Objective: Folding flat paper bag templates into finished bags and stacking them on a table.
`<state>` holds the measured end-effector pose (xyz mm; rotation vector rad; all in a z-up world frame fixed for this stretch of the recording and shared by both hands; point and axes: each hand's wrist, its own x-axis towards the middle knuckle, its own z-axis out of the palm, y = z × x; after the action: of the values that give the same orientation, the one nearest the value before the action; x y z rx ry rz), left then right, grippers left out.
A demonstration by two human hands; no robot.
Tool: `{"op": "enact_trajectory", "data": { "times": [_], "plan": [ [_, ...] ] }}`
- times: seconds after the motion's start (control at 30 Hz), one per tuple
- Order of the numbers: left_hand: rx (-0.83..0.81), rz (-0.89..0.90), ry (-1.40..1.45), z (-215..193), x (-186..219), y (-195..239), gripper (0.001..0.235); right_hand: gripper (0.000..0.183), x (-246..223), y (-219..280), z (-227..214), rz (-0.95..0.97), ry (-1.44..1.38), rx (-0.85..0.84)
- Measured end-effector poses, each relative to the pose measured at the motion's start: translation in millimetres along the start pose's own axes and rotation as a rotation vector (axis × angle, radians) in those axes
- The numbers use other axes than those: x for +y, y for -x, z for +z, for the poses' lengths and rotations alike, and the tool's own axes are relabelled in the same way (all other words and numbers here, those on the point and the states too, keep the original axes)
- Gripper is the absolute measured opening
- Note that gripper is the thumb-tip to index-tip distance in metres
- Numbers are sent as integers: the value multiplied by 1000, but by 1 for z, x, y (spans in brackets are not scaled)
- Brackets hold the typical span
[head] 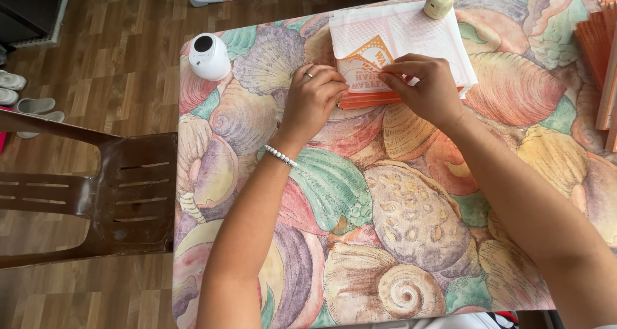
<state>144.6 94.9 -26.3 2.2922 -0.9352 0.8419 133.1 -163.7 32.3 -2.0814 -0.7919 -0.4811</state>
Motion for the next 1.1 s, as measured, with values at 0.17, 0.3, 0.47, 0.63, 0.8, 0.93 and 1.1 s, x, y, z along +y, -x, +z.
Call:
{"op": "enact_trajectory", "data": {
  "times": [0.17,0.3,0.47,0.63,0.8,0.93,1.1],
  "plan": [
    [58,-10,-105,12,3,-2,15,11,-3,2,3,-47,55,1],
    [45,-27,-102,12,7,-6,14,12,-2,1,0,-71,65,-39],
    [6,-116,23,6,10,-8,14,11,0,3,2,-77,114,-30],
    [60,-333,367,2,21,-16,2,11,-1,3,2,-64,85,-39],
    [117,-384,433,-1,28,-22,2,12,8,4,4,-87,99,-31],
    [153,-402,437,-3,31,-23,1,14,13,6,7,-118,144,-24],
    [302,-348,341,-19,54,-32,15,28,16,9,9,-171,315,-2]
  ]
}}
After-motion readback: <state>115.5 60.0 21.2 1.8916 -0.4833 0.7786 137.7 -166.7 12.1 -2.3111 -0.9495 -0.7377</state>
